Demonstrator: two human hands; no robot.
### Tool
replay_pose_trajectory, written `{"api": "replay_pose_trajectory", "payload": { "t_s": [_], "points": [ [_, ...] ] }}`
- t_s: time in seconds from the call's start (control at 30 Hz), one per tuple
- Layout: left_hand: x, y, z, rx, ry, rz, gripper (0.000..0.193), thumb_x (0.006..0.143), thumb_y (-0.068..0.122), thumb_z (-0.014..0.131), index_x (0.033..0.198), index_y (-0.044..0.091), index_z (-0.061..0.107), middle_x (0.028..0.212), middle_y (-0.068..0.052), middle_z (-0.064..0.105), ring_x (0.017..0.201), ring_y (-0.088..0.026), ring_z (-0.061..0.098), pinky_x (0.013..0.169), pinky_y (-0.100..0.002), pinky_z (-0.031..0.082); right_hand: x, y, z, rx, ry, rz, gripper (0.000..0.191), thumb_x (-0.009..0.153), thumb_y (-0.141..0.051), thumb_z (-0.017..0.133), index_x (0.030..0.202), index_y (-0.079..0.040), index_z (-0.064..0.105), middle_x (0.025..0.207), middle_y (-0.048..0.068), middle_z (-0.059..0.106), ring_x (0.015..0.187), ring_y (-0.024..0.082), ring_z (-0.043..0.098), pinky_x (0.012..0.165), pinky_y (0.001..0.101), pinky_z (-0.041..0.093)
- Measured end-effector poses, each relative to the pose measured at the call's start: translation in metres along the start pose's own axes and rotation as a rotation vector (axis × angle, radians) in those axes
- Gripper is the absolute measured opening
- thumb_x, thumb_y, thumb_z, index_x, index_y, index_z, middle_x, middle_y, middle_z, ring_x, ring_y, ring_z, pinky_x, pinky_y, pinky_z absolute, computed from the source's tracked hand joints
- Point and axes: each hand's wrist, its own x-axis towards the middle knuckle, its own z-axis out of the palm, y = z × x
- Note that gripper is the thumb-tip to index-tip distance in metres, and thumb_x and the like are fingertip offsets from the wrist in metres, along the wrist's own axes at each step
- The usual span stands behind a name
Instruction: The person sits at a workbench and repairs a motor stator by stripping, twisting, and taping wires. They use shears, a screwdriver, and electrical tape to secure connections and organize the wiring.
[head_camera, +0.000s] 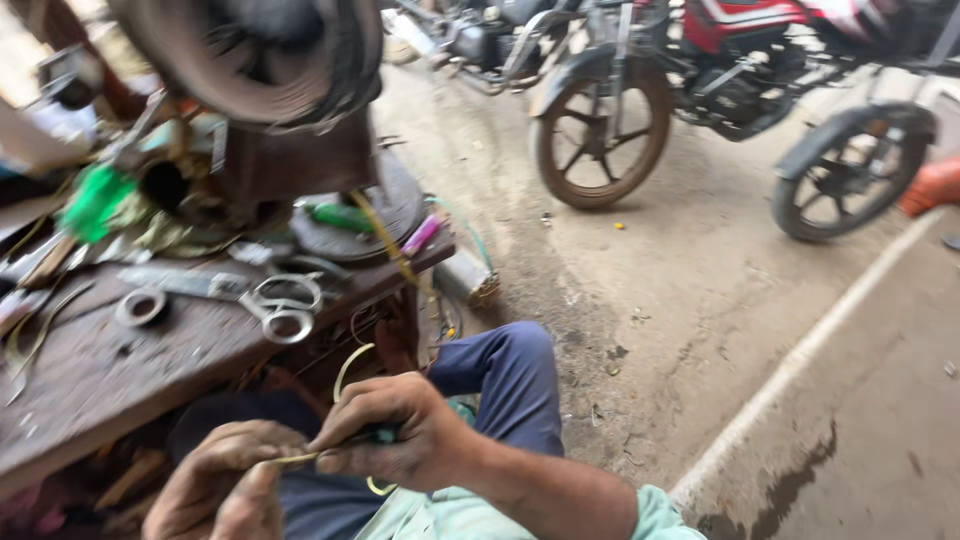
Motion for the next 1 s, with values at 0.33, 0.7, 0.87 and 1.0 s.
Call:
{"api": "replay_pose_trajectory", "payload": {
  "t_s": [0.33,0.7,0.87,1.0],
  "points": [
    [0.105,-0.006,-0.022,0.671,0.158,0.255,0.047,0.095,0.005,0.071,0.135,0.002,0.045,0.132,-0.018,0.055,0.121,-0.025,0.060,0.101,-0.038,0.053,0.044,-0.043,-0.032,-0.607,0.405,-0.445,0.011,0.100,-0.010,0.079,0.110,-0.011,0.073,0.094,0.003,0.074,0.083,0.010,0.074,0.072,0.0227,0.064],
    [0.184,-0.008,0.009,-0.094,-0.010,-0.037,0.082,0.092,0.002,0.078,0.158,0.009,0.031,0.132,-0.012,0.060,0.119,-0.020,0.066,0.104,-0.032,0.058,0.137,-0.088,-0.028,-1.026,0.663,-0.510,0.005,0.093,-0.006,0.077,0.092,-0.003,0.073,0.082,0.006,0.073,0.073,0.012,0.071,0.070,0.0275,0.056],
    [0.182,-0.005,0.019,0.246,-0.047,-0.057,0.053,0.096,0.007,0.077,0.143,0.002,0.054,0.116,-0.012,0.075,0.107,-0.017,0.075,0.095,-0.028,0.063,0.158,-0.094,-0.031,-1.202,0.646,-0.623,0.007,0.096,-0.007,0.078,0.092,-0.004,0.073,0.082,0.006,0.073,0.072,0.014,0.073,0.067,0.0268,0.059],
    [0.181,-0.003,0.027,0.483,0.017,-0.009,0.049,0.090,0.007,0.079,0.137,0.005,0.063,0.102,-0.009,0.077,0.091,-0.013,0.075,0.081,-0.025,0.061,0.172,-0.099,-0.040,-1.403,0.538,-0.697,0.006,0.097,-0.007,0.081,0.098,-0.004,0.076,0.087,0.007,0.073,0.072,0.016,0.073,0.063,0.0292,0.058]
  ]
}}
